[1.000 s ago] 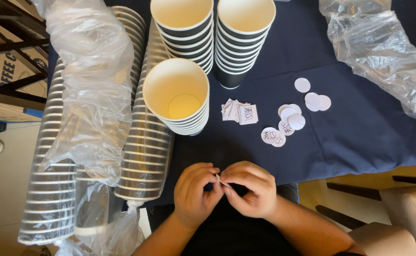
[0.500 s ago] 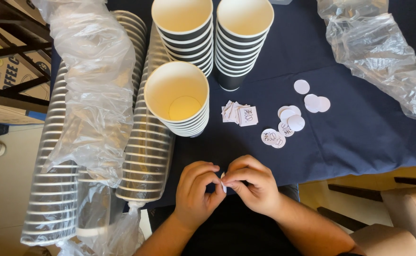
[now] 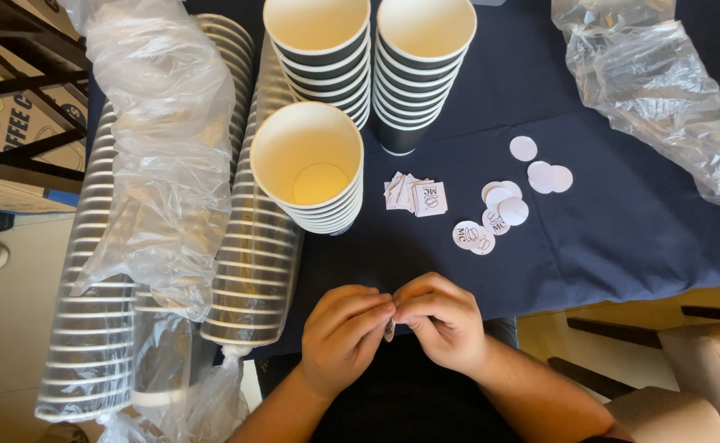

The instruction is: Peeling small circular stickers and applying them to the bottom of paper coffee cups

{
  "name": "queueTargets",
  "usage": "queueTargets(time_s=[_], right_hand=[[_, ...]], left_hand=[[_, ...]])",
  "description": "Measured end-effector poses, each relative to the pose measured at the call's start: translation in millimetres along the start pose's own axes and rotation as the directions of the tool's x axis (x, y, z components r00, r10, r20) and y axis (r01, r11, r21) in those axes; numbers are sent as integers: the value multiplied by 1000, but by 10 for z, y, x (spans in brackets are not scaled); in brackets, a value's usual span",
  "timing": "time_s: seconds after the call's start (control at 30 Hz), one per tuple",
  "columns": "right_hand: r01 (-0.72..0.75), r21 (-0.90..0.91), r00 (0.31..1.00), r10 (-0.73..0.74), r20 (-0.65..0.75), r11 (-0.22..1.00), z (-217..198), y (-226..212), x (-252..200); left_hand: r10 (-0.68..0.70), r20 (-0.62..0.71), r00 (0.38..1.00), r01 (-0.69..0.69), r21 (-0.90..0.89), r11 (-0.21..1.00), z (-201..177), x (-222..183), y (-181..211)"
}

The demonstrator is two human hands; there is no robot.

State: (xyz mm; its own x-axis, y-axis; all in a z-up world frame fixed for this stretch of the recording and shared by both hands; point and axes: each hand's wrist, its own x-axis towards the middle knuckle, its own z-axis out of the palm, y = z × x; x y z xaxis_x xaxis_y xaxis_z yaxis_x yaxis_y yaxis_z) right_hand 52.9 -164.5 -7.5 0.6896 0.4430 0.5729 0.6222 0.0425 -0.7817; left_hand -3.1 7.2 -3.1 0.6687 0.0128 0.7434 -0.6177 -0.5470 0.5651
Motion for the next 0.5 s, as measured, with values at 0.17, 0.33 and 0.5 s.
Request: queueTargets(time_s=[0.17,0.33,0.5], right_hand=[[-41,20,999,41,-9,999,9,-62,60],[-90,34,996,90,16,995,4,-57,70],[-104,0,992,104,75,995,-15,-37,80]], left_hand=[[-71,-10,997,70,-53,996,-18,67,27],[-153,75,985,160,-96,982,-32,59,-14],[-242,133,961,254,-87,963,-74,93,-18]])
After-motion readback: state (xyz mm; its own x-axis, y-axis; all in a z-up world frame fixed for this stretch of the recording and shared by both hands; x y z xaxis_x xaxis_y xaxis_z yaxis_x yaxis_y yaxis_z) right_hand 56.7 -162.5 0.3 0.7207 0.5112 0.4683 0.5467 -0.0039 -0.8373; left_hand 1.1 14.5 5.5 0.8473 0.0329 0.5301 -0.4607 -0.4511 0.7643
